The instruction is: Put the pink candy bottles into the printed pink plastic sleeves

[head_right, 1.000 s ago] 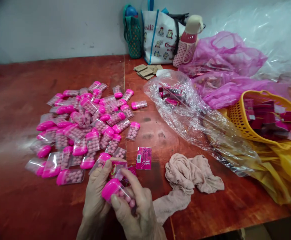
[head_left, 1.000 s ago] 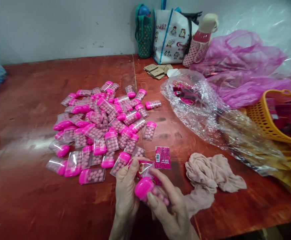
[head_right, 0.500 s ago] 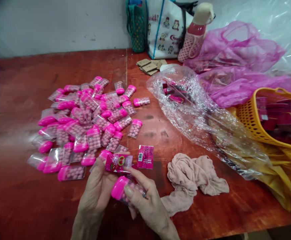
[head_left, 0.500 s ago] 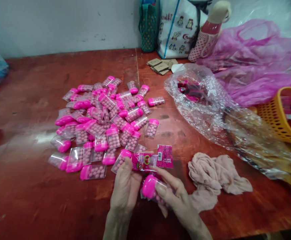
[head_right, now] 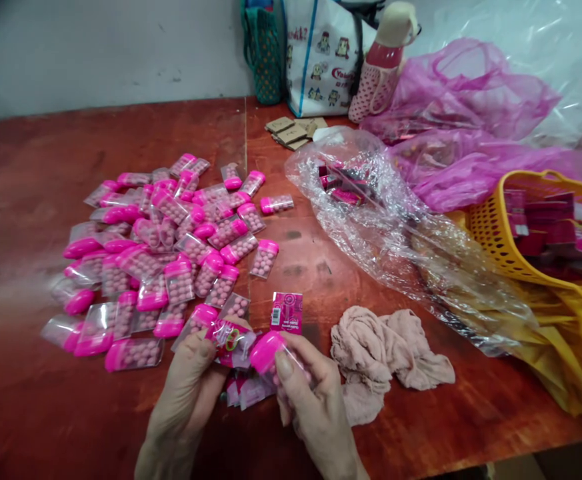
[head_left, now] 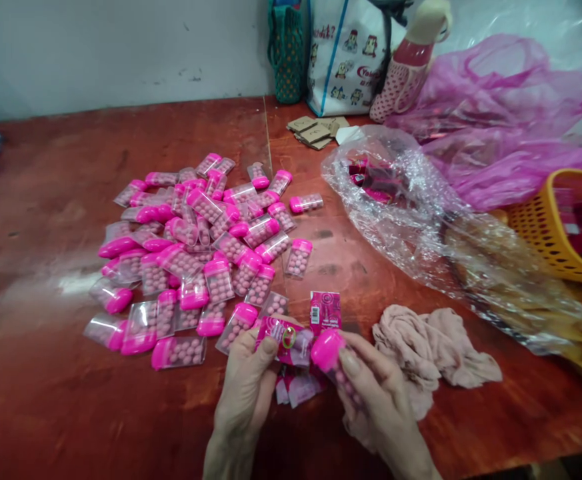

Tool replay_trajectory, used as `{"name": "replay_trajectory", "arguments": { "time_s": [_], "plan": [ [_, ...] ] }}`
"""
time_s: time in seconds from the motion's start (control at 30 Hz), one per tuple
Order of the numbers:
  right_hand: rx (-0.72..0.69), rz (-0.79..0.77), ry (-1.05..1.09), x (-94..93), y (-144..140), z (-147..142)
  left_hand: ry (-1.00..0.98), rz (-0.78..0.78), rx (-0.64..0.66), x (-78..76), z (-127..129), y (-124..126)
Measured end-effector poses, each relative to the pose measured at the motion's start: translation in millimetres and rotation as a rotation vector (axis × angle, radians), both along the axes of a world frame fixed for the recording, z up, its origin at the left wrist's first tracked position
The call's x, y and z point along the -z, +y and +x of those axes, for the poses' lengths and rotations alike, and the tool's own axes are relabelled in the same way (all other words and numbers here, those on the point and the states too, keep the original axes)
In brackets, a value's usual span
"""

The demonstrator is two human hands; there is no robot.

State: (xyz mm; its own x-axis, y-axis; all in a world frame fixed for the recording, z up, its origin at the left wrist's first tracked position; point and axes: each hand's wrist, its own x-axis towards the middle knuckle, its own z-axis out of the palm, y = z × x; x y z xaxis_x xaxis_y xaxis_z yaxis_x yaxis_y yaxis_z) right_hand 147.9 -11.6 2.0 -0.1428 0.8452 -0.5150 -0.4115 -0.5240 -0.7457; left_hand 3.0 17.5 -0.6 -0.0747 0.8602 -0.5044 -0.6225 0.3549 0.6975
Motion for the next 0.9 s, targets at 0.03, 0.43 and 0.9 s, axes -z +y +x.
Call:
{"name": "replay_trajectory", "arguments": {
  "time_s": [0.03,0.43,0.9],
  "plan": [
    [-0.004,0.015,-0.082,-0.7,0,-1,-0.006,-0.002,0.004,-0.1,1,0],
    [-0.271,0.079,-0.199,-9.4,15,9,0.046,0.024,0.134,-3.1,2,-1],
    [-0.135,0.067,-0.112,9.6,8,7,0.214,0.063,0.055,3.1,8,-1]
  ]
}}
